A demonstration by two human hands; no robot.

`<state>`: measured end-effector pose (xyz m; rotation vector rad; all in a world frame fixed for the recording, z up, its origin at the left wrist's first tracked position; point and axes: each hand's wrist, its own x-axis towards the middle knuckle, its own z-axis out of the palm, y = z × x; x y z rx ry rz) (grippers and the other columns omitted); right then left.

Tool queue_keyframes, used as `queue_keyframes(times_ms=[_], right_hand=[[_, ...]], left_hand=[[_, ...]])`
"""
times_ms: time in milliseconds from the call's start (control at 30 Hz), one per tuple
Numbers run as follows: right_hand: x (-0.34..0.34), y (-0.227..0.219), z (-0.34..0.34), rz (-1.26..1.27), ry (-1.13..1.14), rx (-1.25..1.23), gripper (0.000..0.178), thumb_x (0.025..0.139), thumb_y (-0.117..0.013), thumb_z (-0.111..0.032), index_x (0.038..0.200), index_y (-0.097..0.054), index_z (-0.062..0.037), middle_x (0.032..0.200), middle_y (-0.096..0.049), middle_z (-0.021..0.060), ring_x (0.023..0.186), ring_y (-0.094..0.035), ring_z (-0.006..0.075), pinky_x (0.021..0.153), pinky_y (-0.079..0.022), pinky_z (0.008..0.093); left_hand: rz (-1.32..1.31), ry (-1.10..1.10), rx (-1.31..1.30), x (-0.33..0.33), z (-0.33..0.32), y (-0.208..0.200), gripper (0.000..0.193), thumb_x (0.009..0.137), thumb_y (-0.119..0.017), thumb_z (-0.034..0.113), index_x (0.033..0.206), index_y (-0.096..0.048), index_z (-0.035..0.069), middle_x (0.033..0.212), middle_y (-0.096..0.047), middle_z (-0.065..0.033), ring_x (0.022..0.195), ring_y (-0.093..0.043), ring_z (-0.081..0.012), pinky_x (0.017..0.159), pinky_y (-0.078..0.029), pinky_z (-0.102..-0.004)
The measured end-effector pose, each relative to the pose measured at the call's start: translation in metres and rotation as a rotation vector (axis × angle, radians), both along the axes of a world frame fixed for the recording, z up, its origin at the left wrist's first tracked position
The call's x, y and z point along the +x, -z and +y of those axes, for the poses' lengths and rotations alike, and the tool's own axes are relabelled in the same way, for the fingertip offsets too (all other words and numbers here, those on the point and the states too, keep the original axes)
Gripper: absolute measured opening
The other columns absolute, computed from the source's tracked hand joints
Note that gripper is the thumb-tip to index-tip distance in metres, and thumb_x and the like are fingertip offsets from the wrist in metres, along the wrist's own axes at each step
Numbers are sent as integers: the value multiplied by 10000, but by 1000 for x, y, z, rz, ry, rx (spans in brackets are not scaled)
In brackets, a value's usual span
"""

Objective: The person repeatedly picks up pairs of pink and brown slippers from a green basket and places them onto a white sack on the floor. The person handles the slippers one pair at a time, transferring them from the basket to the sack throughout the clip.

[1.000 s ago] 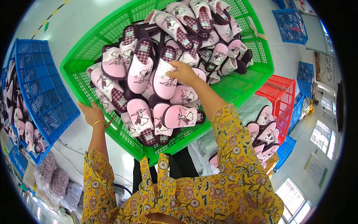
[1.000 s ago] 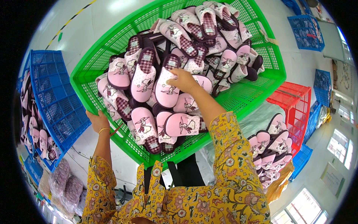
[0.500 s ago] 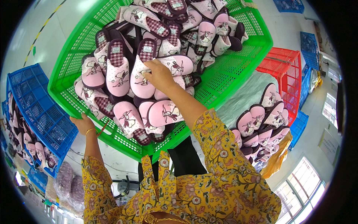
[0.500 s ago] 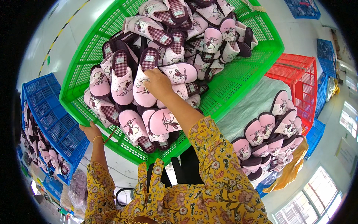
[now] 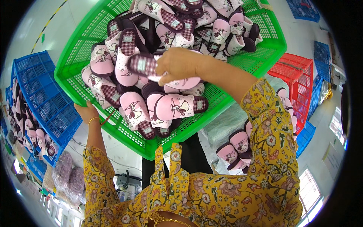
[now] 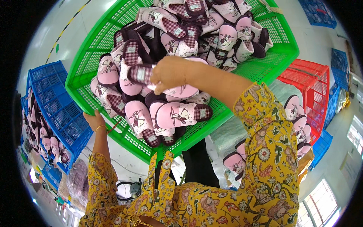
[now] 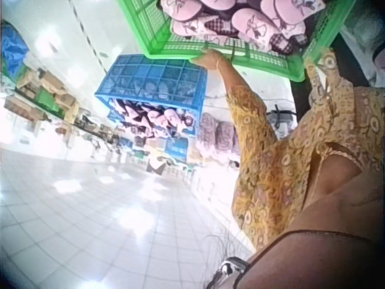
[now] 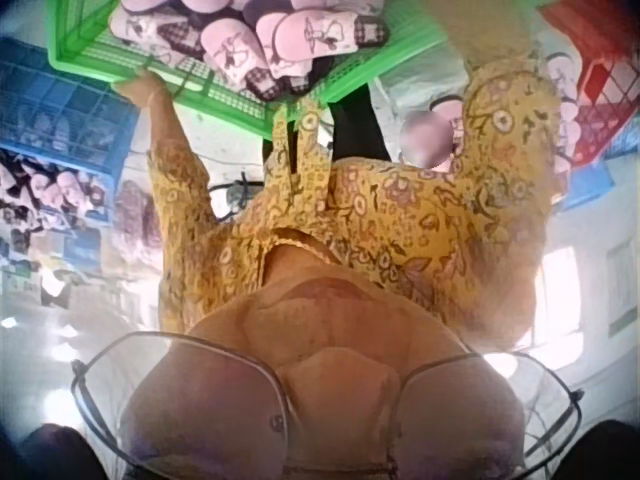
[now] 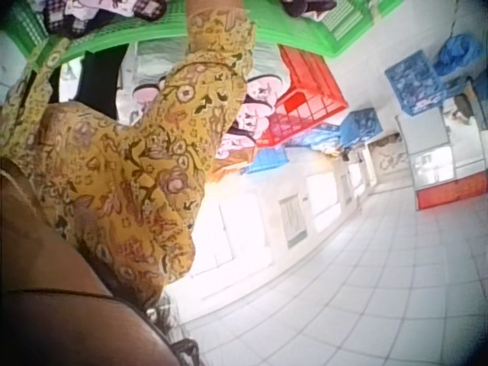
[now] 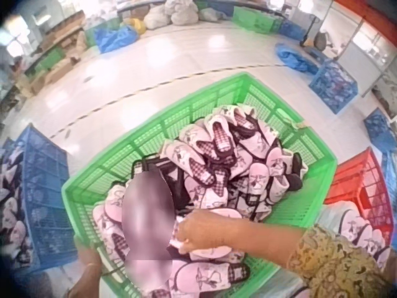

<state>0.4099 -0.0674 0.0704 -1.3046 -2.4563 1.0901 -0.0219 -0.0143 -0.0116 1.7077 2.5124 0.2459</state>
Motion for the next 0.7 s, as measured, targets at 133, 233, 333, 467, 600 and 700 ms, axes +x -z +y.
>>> queue_keyframes(times_ms=[133,233,333,467,600,700], right_hand=[[-27,4,-44,-52,-29,104,284,728,-678,-383,849,-691,-126,826,-649,69,793,-625,286,711,-479,424],[-33,13,-76,32,199,251,201,685,-723,-260,782,-620,-117,830,-584,17,803,-554,241,737,-439,385],[-47,22,-89,348,452,273,149,733,-700,-163,827,-625,-76,877,-602,45,838,-569,247,777,-453,381],[-18,19,-95,558,1122,-176,177,823,-586,-87,981,-650,-40,886,-629,88,849,-608,280,769,-498,361],[32,85,-80,46,815,91,256,857,-522,-80,1056,-665,-153,1018,-626,54,901,-620,280,768,-494,384],[39,142,-70,-292,558,-71,276,843,-534,-95,1061,-678,-182,1024,-628,63,938,-628,273,770,-494,391]], left_hand=[[-77,238,378,29,0,-28,454,824,-656,214,1206,-551,-9,1152,-585,-192,1082,-542,-340,971,-394,-412],[-554,588,206,124,-20,-72,335,829,-658,170,1120,-614,10,1056,-638,-165,978,-593,-301,894,-446,-382],[-645,918,-378,211,-46,-75,345,866,-635,269,1057,-607,-17,964,-661,-194,871,-643,-319,777,-491,-379],[-677,771,-576,236,-80,-29,420,898,-566,360,1070,-565,-24,934,-639,-246,867,-624,-386,754,-476,-433],[-599,788,-539,240,-98,-18,428,894,-564,374,1032,-560,-32,913,-634,-257,858,-607,-422,750,-467,-457],[-711,700,-579,248,-98,-5,313,890,-603,274,977,-585,-26,821,-625,-102,726,-555,-177,661,-444,-297]])
